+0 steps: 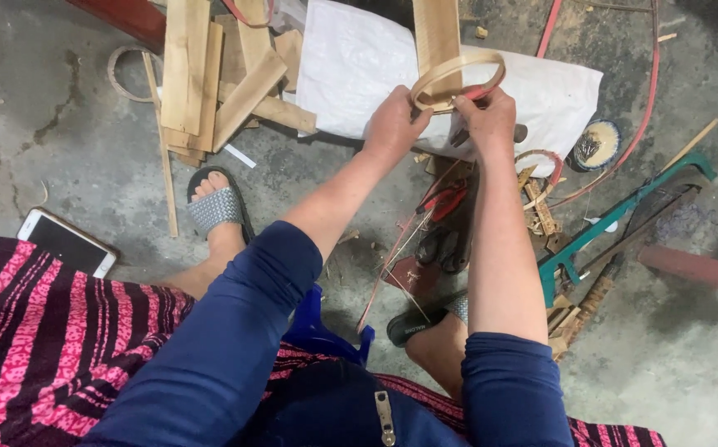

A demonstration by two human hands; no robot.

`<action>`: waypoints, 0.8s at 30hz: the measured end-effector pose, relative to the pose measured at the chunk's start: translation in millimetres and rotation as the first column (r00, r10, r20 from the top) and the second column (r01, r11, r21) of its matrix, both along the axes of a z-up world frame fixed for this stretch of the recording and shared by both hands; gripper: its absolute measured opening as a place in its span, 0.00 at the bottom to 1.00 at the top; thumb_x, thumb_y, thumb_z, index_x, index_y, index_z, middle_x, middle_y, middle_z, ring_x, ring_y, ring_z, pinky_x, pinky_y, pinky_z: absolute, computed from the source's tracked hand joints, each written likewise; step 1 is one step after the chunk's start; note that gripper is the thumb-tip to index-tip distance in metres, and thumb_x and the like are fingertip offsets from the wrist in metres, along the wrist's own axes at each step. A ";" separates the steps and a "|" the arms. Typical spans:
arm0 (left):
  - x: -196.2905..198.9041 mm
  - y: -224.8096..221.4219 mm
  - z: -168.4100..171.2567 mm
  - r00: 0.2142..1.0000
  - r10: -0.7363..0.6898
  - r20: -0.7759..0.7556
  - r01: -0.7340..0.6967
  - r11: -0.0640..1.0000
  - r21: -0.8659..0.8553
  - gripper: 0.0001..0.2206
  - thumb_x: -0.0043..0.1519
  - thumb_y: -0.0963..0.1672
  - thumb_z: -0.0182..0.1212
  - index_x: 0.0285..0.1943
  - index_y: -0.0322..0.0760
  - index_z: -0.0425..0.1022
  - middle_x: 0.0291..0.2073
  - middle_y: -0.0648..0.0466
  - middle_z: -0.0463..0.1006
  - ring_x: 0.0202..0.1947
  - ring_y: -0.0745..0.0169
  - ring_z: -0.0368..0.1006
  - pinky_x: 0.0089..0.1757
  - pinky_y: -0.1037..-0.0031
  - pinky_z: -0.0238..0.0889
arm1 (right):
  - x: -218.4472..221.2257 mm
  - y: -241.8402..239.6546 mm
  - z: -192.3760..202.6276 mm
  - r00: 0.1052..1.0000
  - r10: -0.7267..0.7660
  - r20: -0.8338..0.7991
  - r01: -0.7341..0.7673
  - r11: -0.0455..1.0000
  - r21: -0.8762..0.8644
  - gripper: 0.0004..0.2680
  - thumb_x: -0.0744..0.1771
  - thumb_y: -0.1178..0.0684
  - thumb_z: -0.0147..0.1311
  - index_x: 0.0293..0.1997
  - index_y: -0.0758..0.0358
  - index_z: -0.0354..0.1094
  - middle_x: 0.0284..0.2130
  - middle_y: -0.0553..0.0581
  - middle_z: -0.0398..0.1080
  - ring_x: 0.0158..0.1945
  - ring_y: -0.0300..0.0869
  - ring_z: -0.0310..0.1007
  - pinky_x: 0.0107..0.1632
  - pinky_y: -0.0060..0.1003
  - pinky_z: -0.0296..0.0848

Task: Assembling a wooden instrument component by fitting a circular hoop onto a rectangular base and securing it with a hammer.

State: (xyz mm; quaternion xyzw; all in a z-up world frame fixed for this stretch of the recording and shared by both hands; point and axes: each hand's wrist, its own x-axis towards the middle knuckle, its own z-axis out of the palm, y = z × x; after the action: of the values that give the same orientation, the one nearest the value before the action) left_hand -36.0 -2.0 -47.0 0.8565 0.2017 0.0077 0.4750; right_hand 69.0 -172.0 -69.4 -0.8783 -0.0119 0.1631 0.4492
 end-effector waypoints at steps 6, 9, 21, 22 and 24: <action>13.0 10.5 3.8 0.988 -0.030 -0.151 0.002 0.983 -0.181 0.13 0.62 0.51 0.59 0.49 0.41 0.76 0.37 0.52 0.83 0.35 0.52 0.79 0.32 0.65 0.69 | -1.4 -7.2 15.6 0.979 -0.051 -0.196 0.084 0.983 0.163 0.08 0.68 0.51 0.58 0.52 0.56 0.74 0.35 0.48 0.78 0.33 0.33 0.75 0.39 0.27 0.80; 11.1 7.7 -0.2 0.987 0.006 -0.161 -0.031 0.987 -0.156 0.15 0.62 0.53 0.58 0.45 0.39 0.76 0.34 0.51 0.82 0.33 0.51 0.78 0.30 0.64 0.68 | -8.2 -3.7 19.7 0.983 -0.064 -0.173 0.097 0.977 0.191 0.01 0.67 0.55 0.62 0.39 0.54 0.76 0.29 0.44 0.72 0.32 0.31 0.72 0.39 0.25 0.79; 13.4 5.6 26.9 0.983 -0.023 -0.183 -0.014 0.980 -0.199 0.15 0.62 0.51 0.58 0.55 0.50 0.77 0.42 0.54 0.73 0.39 0.56 0.75 0.35 0.68 0.69 | -12.8 -3.5 23.6 0.986 -0.078 -0.148 0.105 0.976 0.190 0.02 0.67 0.57 0.62 0.36 0.55 0.77 0.26 0.43 0.73 0.31 0.30 0.68 0.37 0.26 0.73; 15.5 5.4 26.5 0.983 -0.022 -0.184 -0.015 0.980 -0.199 0.15 0.62 0.51 0.58 0.55 0.50 0.77 0.42 0.54 0.73 0.39 0.56 0.75 0.35 0.68 0.69 | -13.0 -3.1 25.3 0.986 -0.077 -0.149 0.105 0.976 0.190 0.02 0.67 0.57 0.62 0.36 0.55 0.77 0.26 0.43 0.73 0.31 0.30 0.68 0.37 0.26 0.73; 18.0 4.7 26.0 0.974 -0.039 -0.221 -0.001 0.984 -0.177 0.14 0.62 0.50 0.59 0.56 0.54 0.76 0.43 0.56 0.74 0.40 0.57 0.76 0.36 0.69 0.71 | -15.6 -2.9 28.9 0.988 -0.089 -0.126 0.103 0.989 0.109 0.01 0.66 0.55 0.64 0.36 0.53 0.79 0.27 0.42 0.76 0.32 0.29 0.69 0.36 0.25 0.70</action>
State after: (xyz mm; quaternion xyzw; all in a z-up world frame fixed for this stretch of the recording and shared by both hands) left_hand -18.0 2.6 -21.0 0.8085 0.2457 -0.1113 0.5231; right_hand 53.4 -174.9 -40.5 -0.8390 0.0485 0.1932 0.5063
